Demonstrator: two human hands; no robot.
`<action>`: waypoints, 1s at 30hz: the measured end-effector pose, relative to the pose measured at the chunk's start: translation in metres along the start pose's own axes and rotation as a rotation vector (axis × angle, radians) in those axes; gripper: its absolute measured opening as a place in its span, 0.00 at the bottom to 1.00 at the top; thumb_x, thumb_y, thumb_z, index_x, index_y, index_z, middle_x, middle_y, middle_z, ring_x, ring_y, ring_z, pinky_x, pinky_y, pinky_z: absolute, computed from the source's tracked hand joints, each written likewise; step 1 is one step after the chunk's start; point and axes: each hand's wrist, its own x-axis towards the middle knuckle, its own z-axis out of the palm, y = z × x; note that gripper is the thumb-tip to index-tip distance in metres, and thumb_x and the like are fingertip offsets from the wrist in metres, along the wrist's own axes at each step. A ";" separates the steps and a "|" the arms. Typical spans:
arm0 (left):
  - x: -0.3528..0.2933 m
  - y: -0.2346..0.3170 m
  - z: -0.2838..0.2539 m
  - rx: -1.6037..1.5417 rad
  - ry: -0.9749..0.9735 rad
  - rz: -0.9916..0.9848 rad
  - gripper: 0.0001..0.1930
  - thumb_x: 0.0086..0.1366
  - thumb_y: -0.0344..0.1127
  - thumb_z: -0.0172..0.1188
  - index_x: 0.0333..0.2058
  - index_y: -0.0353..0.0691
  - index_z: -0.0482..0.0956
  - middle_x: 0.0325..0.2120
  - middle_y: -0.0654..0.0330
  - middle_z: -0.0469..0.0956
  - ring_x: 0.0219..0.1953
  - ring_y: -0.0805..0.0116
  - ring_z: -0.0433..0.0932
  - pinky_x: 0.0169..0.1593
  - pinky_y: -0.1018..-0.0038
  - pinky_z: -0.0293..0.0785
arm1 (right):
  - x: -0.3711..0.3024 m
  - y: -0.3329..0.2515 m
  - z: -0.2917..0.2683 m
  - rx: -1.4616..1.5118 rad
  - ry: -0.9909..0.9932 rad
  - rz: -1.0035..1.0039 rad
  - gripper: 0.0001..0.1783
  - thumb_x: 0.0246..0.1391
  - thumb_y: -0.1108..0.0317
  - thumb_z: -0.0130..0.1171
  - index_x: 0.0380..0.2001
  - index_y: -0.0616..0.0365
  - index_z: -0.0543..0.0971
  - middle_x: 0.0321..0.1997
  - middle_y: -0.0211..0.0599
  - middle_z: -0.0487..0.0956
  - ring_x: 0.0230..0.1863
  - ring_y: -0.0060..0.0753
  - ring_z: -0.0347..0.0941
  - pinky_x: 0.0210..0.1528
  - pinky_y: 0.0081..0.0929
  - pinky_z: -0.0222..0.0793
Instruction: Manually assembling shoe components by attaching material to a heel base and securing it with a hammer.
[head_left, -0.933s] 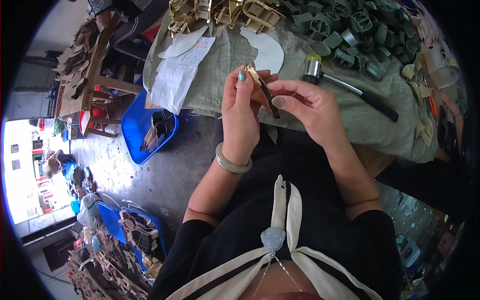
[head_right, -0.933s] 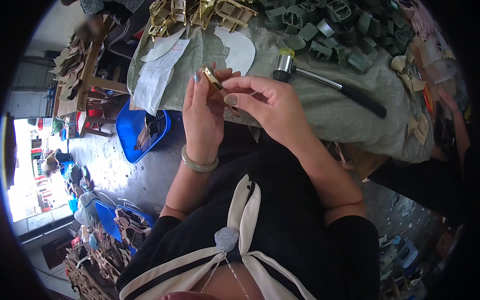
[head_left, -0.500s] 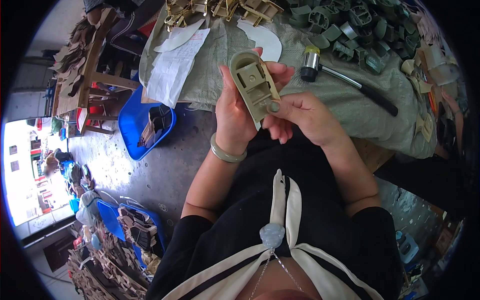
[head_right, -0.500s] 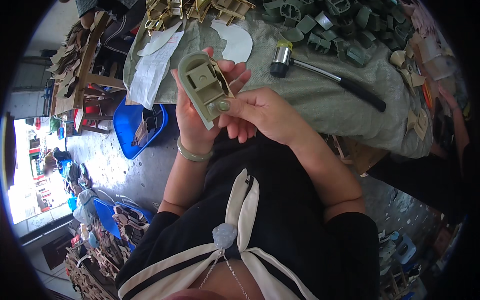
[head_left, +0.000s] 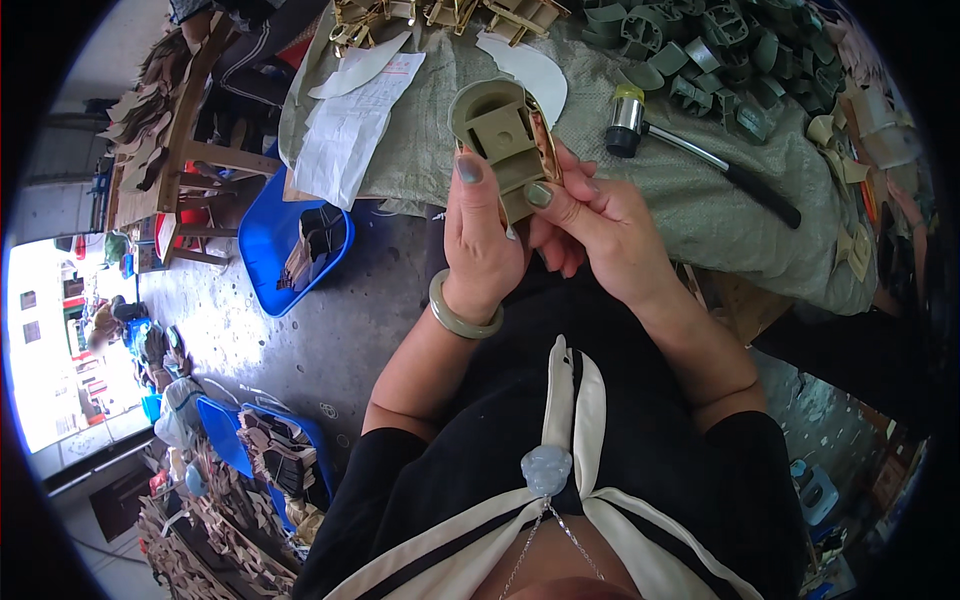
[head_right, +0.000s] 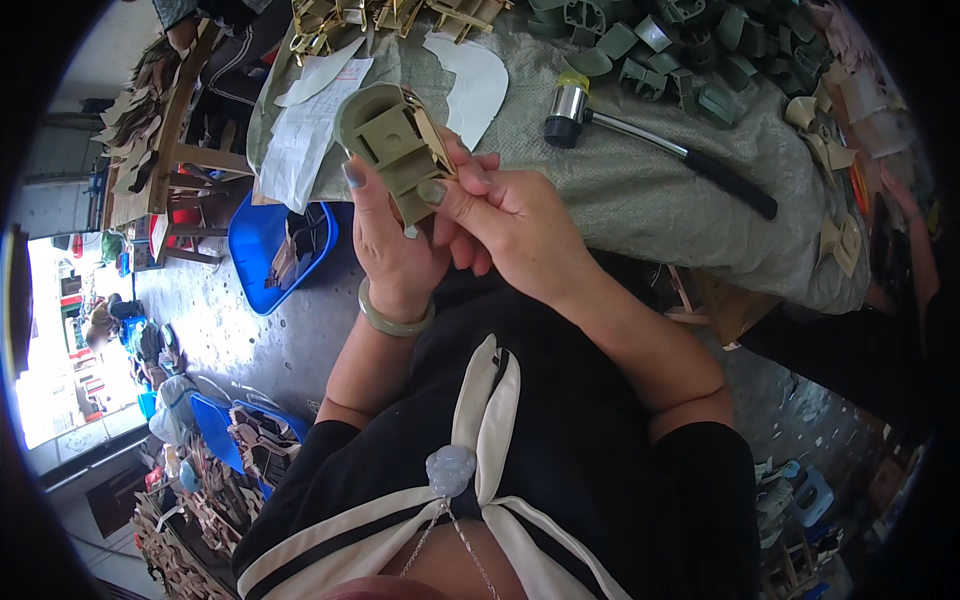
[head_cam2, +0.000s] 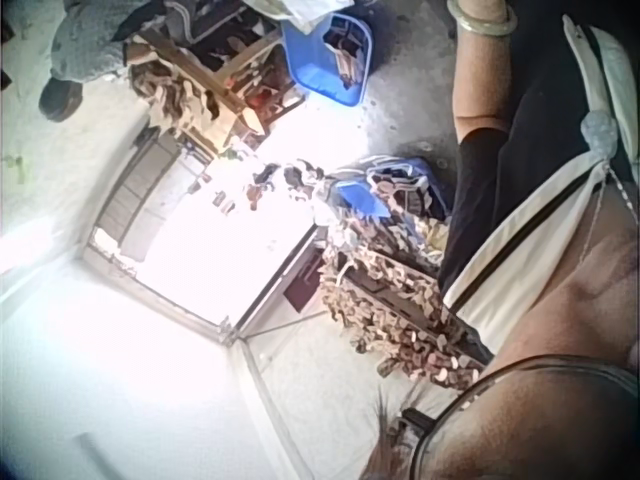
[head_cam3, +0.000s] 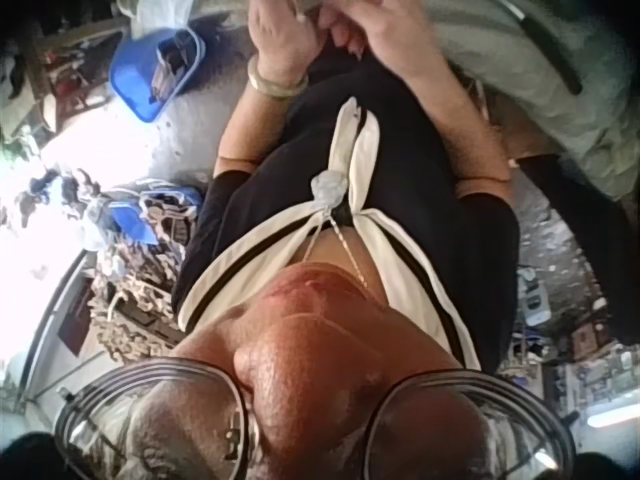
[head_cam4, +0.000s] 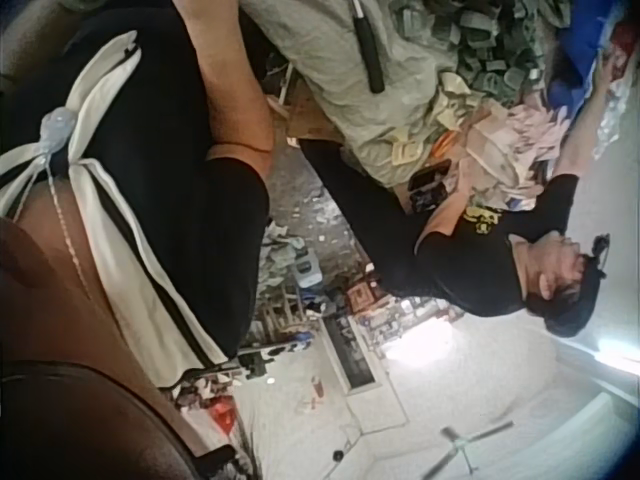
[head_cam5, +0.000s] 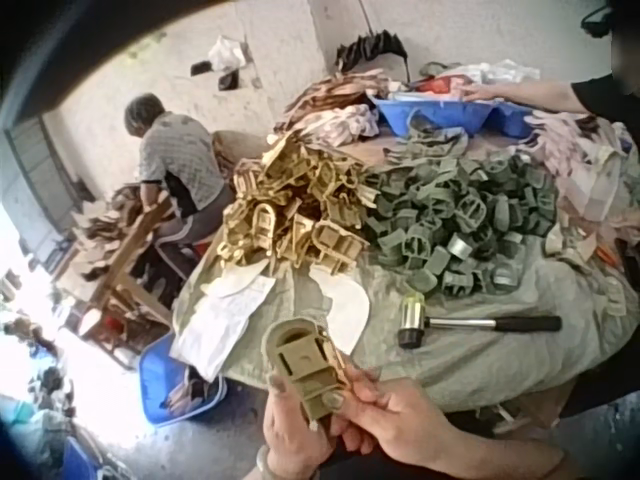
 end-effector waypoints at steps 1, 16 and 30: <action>0.000 -0.001 -0.001 0.068 -0.030 0.064 0.34 0.68 0.61 0.27 0.49 0.32 0.64 0.35 0.50 0.76 0.35 0.63 0.77 0.40 0.69 0.76 | 0.000 0.000 0.001 0.002 0.000 0.002 0.23 0.62 0.56 0.49 0.21 0.63 0.77 0.15 0.31 0.73 0.15 0.17 0.67 0.16 0.14 0.61; -0.016 0.007 -0.012 0.601 0.093 -0.022 0.17 0.72 0.43 0.40 0.33 0.36 0.70 0.23 0.66 0.69 0.25 0.79 0.67 0.29 0.82 0.64 | 0.001 -0.016 -0.007 -0.206 0.167 -0.065 0.21 0.59 0.55 0.53 0.21 0.62 0.77 0.16 0.28 0.72 0.16 0.15 0.65 0.19 0.13 0.60; -0.004 0.010 -0.034 0.254 -0.205 -0.120 0.28 0.70 0.52 0.40 0.56 0.33 0.59 0.48 0.50 0.71 0.28 0.66 0.76 0.35 0.72 0.74 | 0.000 -0.005 -0.024 -0.074 0.110 0.008 0.22 0.59 0.55 0.52 0.20 0.62 0.77 0.13 0.29 0.72 0.14 0.15 0.66 0.17 0.13 0.60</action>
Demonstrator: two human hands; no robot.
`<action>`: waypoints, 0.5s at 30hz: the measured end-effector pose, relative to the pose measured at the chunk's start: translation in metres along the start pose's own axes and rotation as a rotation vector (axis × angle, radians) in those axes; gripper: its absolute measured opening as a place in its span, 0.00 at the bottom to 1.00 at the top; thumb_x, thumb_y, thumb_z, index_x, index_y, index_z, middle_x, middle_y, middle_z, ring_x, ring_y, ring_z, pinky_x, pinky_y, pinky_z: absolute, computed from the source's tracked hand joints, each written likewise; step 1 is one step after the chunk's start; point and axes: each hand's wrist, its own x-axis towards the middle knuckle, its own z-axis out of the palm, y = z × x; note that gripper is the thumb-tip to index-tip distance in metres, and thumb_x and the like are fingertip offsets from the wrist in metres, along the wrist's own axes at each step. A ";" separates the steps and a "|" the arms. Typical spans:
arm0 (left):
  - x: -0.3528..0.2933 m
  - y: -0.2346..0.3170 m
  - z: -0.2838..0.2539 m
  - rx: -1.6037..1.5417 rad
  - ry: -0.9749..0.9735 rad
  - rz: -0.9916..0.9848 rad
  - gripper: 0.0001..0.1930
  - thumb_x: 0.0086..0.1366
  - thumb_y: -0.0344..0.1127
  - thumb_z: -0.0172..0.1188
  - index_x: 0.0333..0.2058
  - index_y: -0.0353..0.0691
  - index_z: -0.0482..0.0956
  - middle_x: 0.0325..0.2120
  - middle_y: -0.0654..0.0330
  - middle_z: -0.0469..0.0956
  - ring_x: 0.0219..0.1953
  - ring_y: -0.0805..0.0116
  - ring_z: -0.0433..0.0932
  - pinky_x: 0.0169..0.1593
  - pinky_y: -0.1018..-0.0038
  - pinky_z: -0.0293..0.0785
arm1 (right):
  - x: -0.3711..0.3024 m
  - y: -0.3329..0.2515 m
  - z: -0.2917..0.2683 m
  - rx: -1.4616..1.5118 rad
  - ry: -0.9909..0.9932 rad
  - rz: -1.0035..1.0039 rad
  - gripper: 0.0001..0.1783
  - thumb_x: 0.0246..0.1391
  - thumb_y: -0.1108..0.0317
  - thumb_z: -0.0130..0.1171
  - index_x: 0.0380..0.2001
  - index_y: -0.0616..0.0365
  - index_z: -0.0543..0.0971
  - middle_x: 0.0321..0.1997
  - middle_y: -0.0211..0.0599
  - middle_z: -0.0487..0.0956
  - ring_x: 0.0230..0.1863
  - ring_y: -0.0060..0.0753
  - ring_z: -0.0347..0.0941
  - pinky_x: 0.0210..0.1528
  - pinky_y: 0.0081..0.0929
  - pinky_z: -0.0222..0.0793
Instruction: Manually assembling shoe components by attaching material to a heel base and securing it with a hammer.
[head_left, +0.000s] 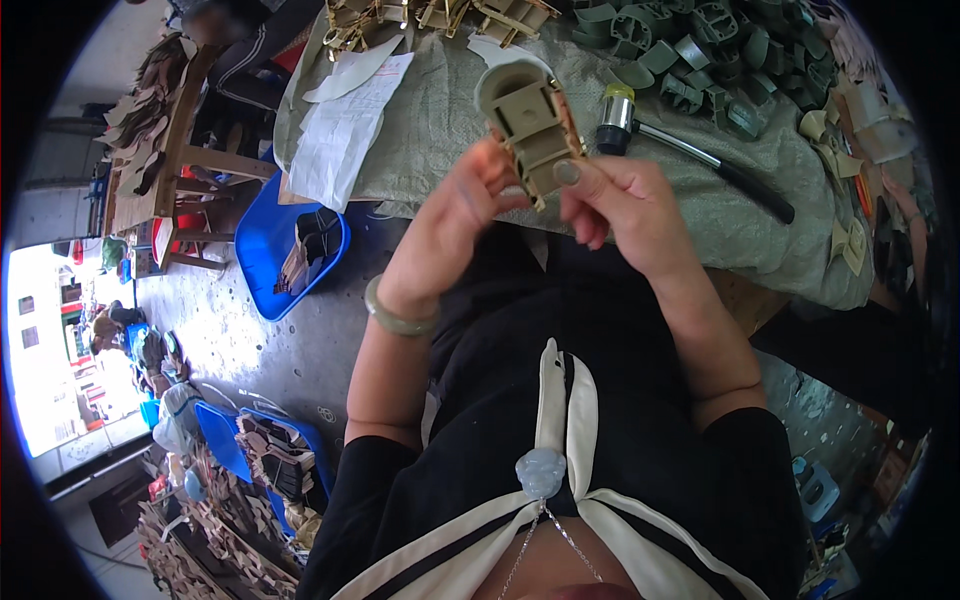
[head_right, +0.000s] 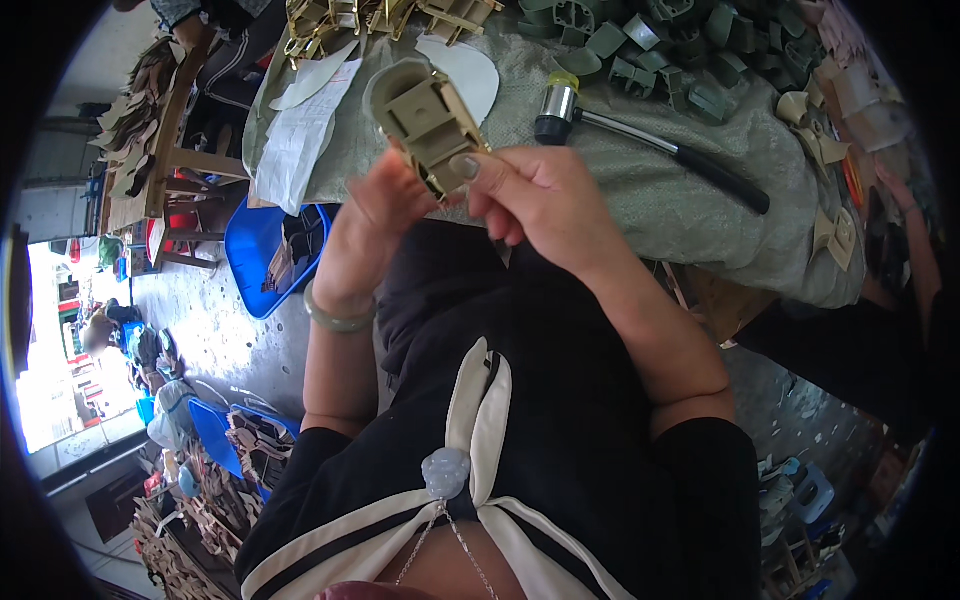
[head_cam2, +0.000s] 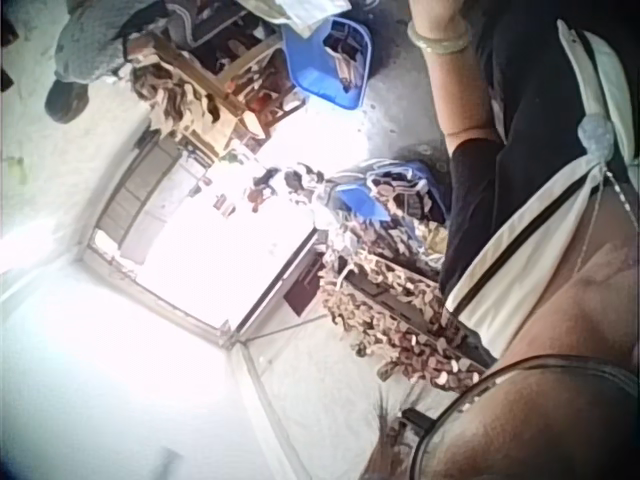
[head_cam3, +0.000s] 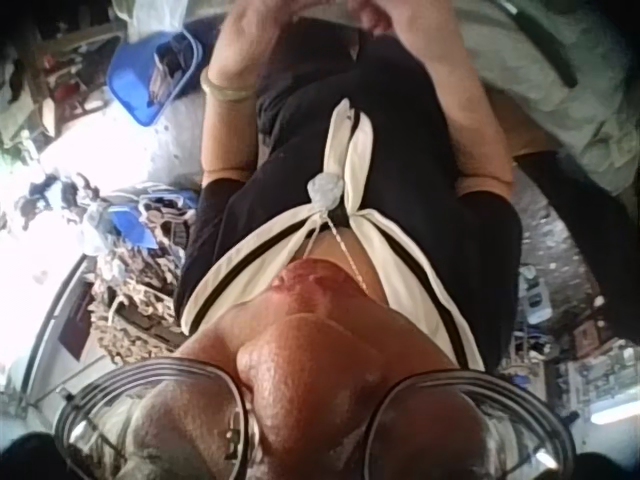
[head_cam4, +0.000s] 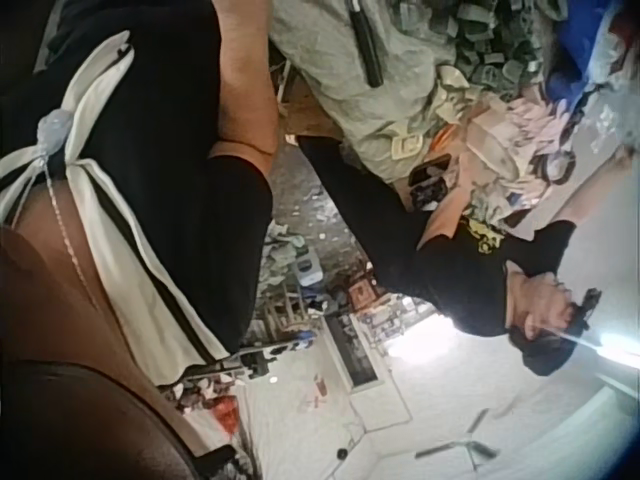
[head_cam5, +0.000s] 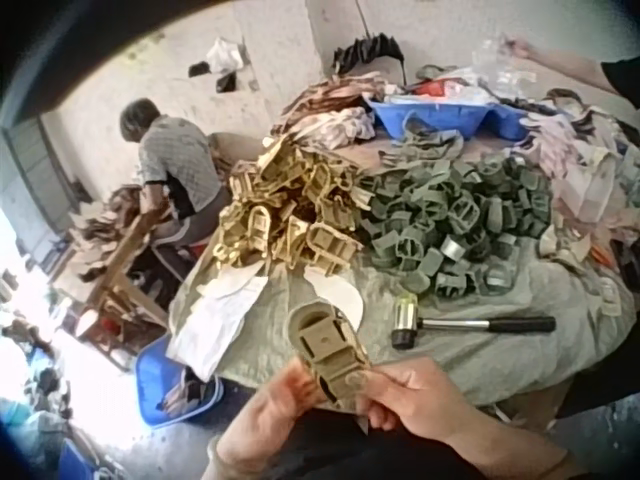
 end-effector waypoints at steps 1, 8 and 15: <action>0.005 0.007 0.007 0.002 0.009 0.003 0.28 0.70 0.52 0.40 0.56 0.33 0.59 0.48 0.50 0.71 0.28 0.66 0.76 0.35 0.72 0.74 | 0.000 0.002 0.003 -0.002 -0.010 -0.001 0.22 0.59 0.55 0.52 0.20 0.62 0.77 0.13 0.29 0.72 0.14 0.15 0.66 0.17 0.13 0.60; 0.015 0.008 0.022 -0.295 0.105 -0.060 0.27 0.69 0.54 0.38 0.52 0.33 0.61 0.31 0.50 0.74 0.31 0.59 0.78 0.37 0.69 0.76 | -0.014 -0.007 -0.010 -0.579 -0.077 -0.257 0.16 0.52 0.59 0.62 0.29 0.65 0.79 0.19 0.35 0.76 0.21 0.26 0.73 0.25 0.23 0.69; -0.005 0.030 0.032 -0.685 -0.353 -0.583 0.20 0.69 0.46 0.46 0.45 0.33 0.69 0.32 0.54 0.77 0.31 0.66 0.80 0.35 0.74 0.79 | 0.008 -0.011 -0.020 0.348 -0.473 -0.183 0.40 0.37 0.52 0.71 0.49 0.70 0.71 0.53 0.50 0.73 0.54 0.38 0.70 0.57 0.32 0.64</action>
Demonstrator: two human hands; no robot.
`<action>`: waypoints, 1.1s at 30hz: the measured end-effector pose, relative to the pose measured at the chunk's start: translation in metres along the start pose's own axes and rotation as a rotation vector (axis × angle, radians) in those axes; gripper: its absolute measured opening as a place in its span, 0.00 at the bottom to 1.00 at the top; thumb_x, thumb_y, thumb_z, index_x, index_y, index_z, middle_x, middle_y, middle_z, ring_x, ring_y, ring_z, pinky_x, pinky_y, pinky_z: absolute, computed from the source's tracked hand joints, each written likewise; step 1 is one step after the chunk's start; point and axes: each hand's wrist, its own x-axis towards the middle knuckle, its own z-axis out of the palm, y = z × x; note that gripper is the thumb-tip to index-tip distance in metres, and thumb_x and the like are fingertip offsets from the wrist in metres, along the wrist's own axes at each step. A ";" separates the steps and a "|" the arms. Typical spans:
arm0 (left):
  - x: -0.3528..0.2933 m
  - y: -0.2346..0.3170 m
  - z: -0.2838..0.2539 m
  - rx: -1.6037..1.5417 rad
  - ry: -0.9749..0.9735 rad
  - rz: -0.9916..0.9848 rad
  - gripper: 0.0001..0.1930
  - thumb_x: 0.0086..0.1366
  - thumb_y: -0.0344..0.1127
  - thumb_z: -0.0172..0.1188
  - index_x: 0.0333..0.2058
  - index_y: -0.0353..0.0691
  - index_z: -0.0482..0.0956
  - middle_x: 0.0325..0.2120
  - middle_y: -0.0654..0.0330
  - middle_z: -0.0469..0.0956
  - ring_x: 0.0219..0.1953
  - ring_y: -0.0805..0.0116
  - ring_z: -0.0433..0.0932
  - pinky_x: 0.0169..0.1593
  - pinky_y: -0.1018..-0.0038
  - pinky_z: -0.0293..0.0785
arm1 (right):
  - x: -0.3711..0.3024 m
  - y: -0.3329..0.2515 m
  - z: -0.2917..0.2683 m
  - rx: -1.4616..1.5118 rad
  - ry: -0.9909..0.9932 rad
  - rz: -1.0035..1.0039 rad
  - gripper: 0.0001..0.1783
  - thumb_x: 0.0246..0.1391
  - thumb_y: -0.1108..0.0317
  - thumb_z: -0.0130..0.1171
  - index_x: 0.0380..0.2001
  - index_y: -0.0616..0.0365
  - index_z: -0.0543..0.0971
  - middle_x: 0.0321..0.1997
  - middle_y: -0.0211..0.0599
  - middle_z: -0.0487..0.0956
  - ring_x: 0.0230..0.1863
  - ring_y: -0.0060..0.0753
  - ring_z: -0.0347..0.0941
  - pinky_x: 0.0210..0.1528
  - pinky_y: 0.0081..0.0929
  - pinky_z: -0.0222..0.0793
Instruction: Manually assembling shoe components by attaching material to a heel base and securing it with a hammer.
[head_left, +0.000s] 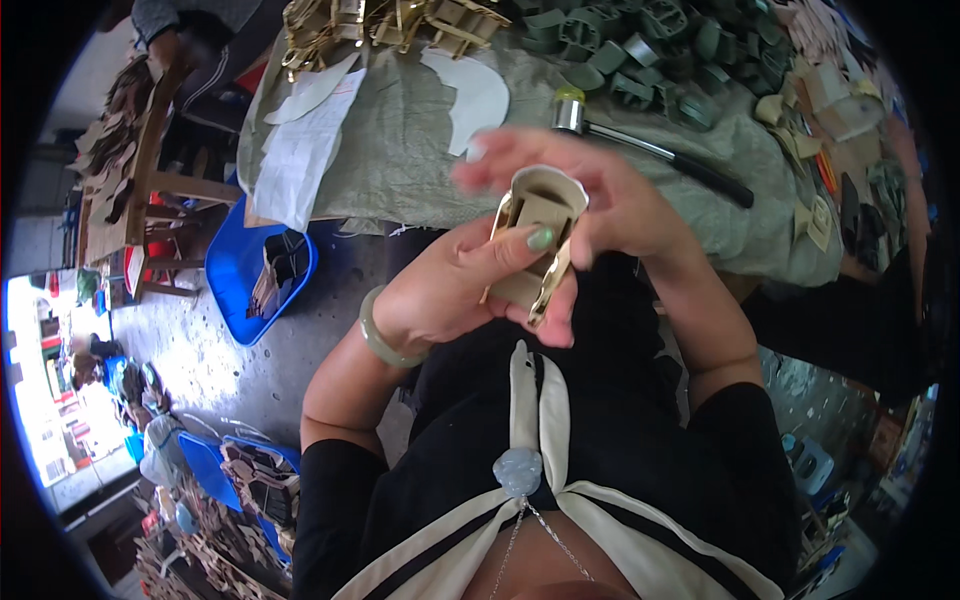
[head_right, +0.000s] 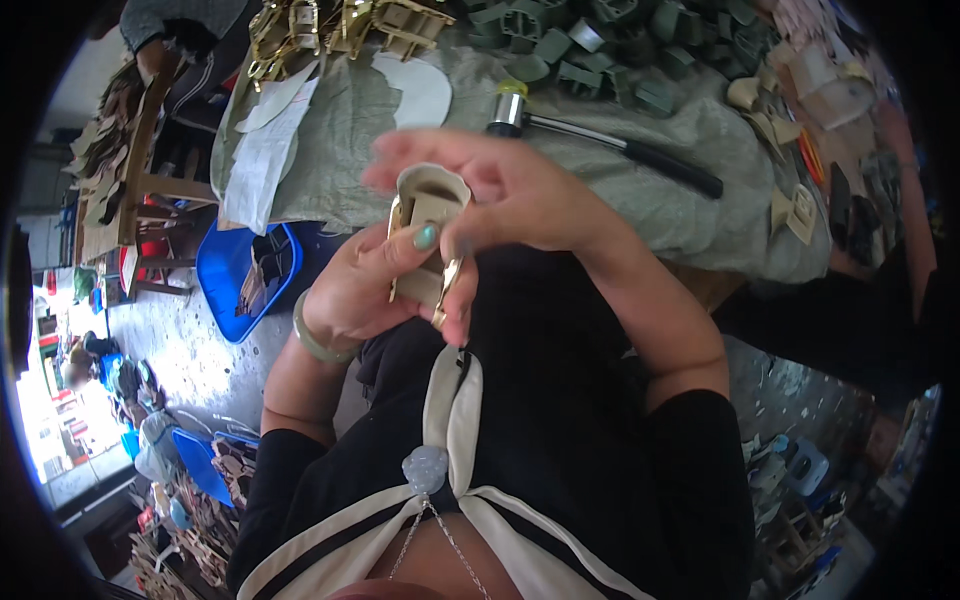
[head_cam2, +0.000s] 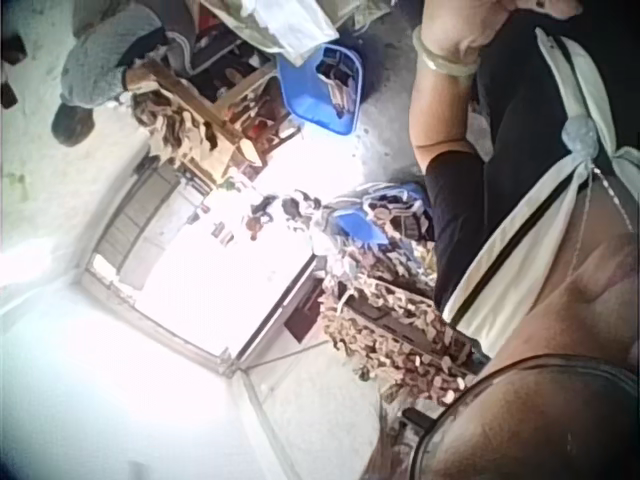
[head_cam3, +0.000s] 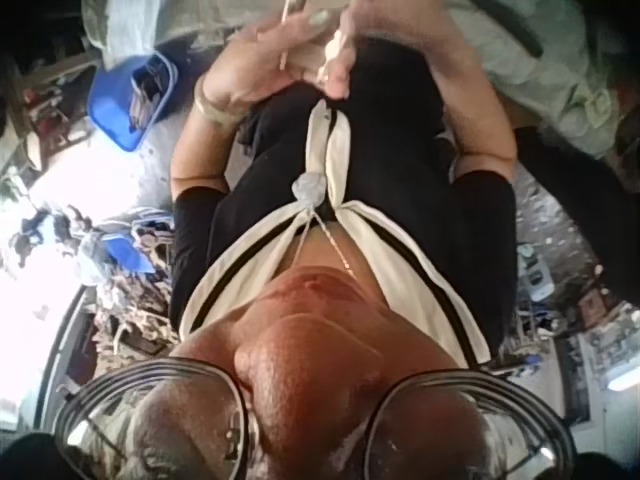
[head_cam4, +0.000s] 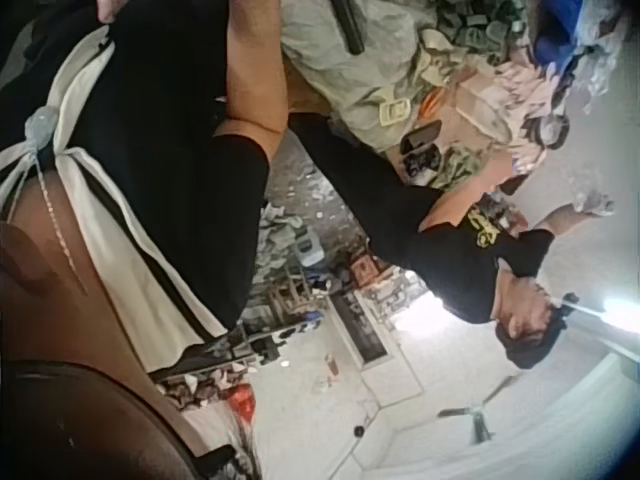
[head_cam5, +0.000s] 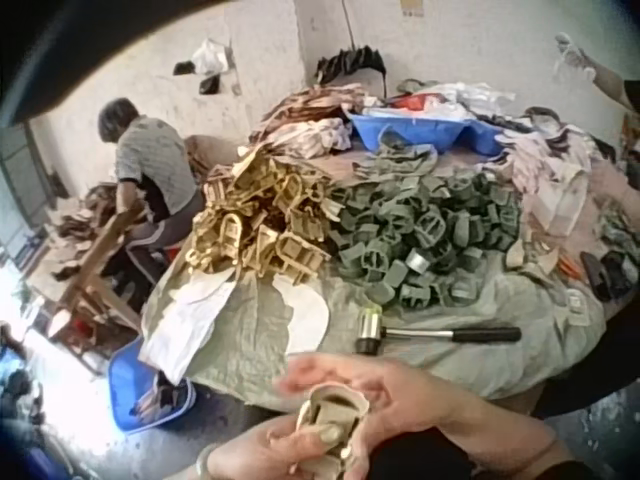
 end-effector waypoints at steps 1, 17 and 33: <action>-0.001 0.000 0.002 -0.006 -0.007 -0.004 0.20 0.69 0.46 0.46 0.45 0.33 0.69 0.32 0.54 0.77 0.31 0.66 0.80 0.35 0.74 0.79 | 0.000 -0.002 0.002 -0.003 0.009 0.004 0.40 0.37 0.52 0.71 0.49 0.70 0.71 0.53 0.50 0.73 0.54 0.38 0.70 0.57 0.32 0.64; -0.003 0.003 0.016 0.007 0.035 -0.253 0.18 0.71 0.40 0.42 0.40 0.28 0.71 0.27 0.51 0.78 0.26 0.59 0.81 0.32 0.71 0.80 | -0.008 -0.018 -0.003 -0.700 -0.244 -0.404 0.32 0.28 0.59 0.74 0.40 0.60 0.77 0.41 0.52 0.80 0.40 0.46 0.79 0.40 0.32 0.76; 0.030 -0.027 -0.003 -0.028 0.160 0.173 0.39 0.62 0.70 0.28 0.48 0.37 0.63 0.33 0.52 0.74 0.33 0.58 0.80 0.38 0.68 0.79 | -0.006 0.010 -0.019 -0.070 -0.081 -0.062 0.57 0.46 0.31 0.52 0.65 0.62 0.47 0.64 0.54 0.59 0.61 0.44 0.63 0.59 0.35 0.62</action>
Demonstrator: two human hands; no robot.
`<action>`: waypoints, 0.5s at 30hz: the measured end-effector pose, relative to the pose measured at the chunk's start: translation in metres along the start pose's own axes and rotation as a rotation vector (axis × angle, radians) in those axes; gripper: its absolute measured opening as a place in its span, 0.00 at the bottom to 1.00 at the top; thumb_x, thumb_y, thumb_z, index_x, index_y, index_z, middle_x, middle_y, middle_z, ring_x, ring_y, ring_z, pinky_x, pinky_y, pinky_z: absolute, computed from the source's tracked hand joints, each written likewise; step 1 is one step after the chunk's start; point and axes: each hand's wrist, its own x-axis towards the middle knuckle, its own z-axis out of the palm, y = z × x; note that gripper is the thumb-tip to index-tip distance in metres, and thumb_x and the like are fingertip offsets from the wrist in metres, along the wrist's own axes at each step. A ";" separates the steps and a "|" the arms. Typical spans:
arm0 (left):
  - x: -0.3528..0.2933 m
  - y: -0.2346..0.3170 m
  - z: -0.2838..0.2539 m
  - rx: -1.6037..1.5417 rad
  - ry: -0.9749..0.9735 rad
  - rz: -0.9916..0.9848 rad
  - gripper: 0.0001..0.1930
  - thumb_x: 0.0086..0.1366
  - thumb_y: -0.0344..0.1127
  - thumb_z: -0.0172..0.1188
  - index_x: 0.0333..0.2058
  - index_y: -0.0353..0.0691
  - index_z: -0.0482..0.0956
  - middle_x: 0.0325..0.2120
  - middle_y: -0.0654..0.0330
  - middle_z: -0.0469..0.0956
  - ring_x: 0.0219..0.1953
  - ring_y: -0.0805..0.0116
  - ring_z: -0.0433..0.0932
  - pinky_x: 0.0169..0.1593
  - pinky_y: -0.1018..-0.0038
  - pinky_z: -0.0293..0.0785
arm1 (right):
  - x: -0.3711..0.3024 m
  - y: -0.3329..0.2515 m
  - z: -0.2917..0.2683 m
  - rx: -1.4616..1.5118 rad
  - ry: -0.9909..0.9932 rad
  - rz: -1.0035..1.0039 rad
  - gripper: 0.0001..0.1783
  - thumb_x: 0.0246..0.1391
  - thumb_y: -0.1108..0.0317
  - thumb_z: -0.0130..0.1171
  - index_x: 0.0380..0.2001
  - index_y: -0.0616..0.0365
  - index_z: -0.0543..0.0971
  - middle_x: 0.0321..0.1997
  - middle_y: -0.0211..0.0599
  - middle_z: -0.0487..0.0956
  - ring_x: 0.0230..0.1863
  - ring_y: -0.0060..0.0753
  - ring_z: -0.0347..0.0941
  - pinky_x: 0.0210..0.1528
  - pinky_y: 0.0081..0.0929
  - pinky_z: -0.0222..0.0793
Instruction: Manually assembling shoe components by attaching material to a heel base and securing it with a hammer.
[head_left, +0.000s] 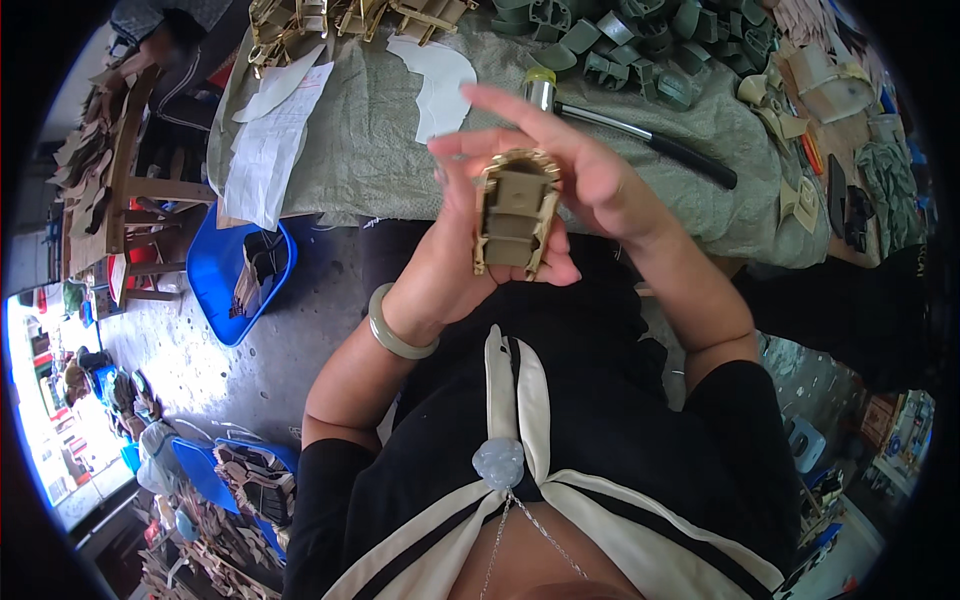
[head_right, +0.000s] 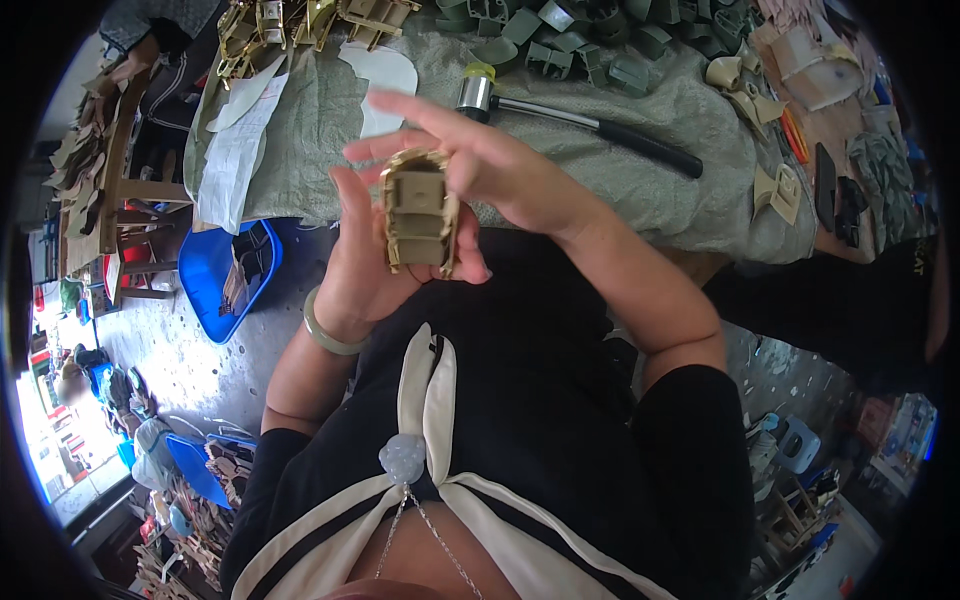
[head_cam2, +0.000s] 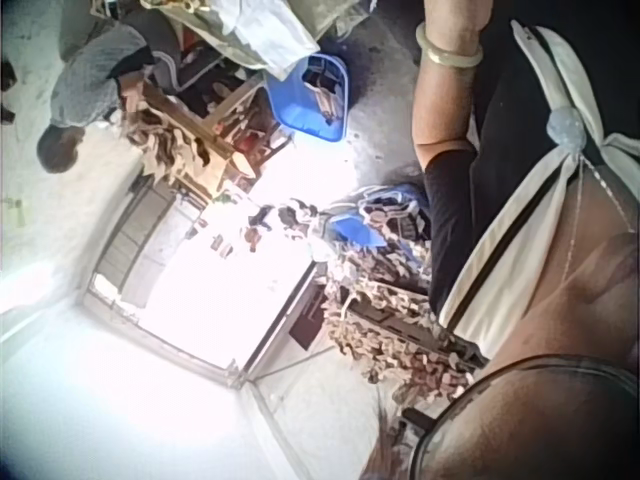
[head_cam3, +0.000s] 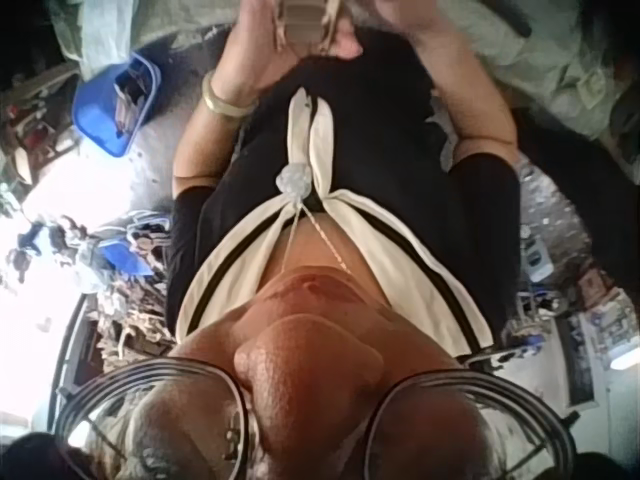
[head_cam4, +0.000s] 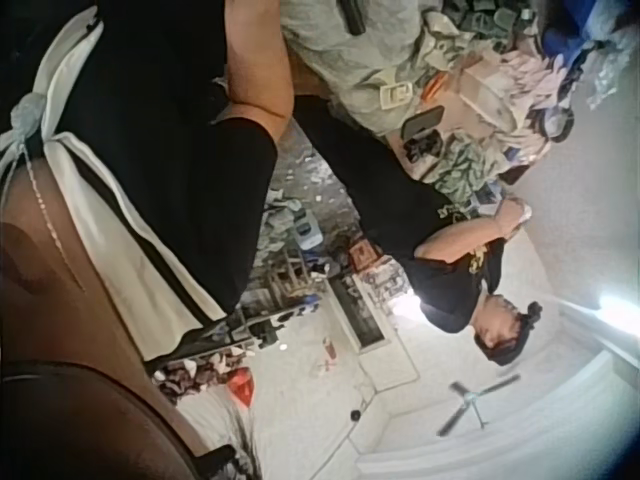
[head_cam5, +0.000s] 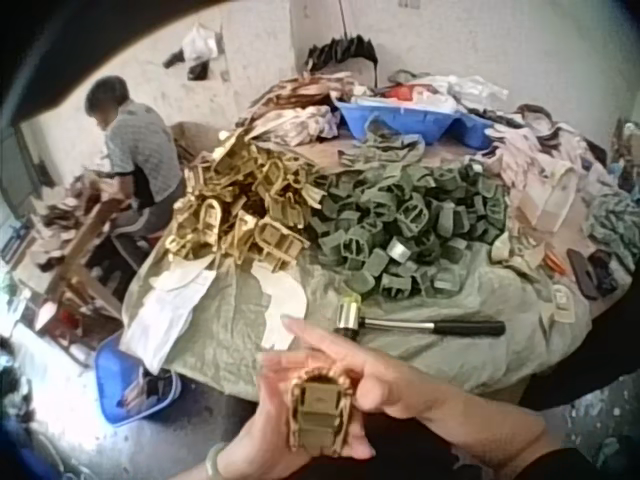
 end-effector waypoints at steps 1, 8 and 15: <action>0.001 -0.001 -0.004 0.000 0.004 0.001 0.39 0.62 0.70 0.28 0.48 0.37 0.63 0.33 0.52 0.74 0.33 0.58 0.80 0.38 0.68 0.79 | -0.003 0.008 -0.001 0.003 -0.003 0.000 0.57 0.46 0.31 0.52 0.65 0.62 0.47 0.64 0.54 0.59 0.61 0.44 0.63 0.59 0.35 0.62; -0.001 -0.007 -0.004 0.200 0.297 0.095 0.34 0.67 0.63 0.28 0.47 0.34 0.65 0.33 0.52 0.74 0.31 0.62 0.79 0.35 0.71 0.78 | -0.013 0.021 0.024 0.247 0.290 0.022 0.35 0.65 0.45 0.30 0.58 0.66 0.64 0.63 0.45 0.63 0.48 0.26 0.73 0.40 0.16 0.71; 0.007 -0.024 0.003 0.684 0.472 0.351 0.27 0.71 0.53 0.33 0.45 0.32 0.68 0.28 0.56 0.75 0.25 0.72 0.76 0.30 0.78 0.74 | -0.018 0.040 0.025 -0.341 0.438 -0.190 0.21 0.64 0.64 0.40 0.56 0.64 0.67 0.53 0.40 0.74 0.40 0.27 0.76 0.42 0.18 0.70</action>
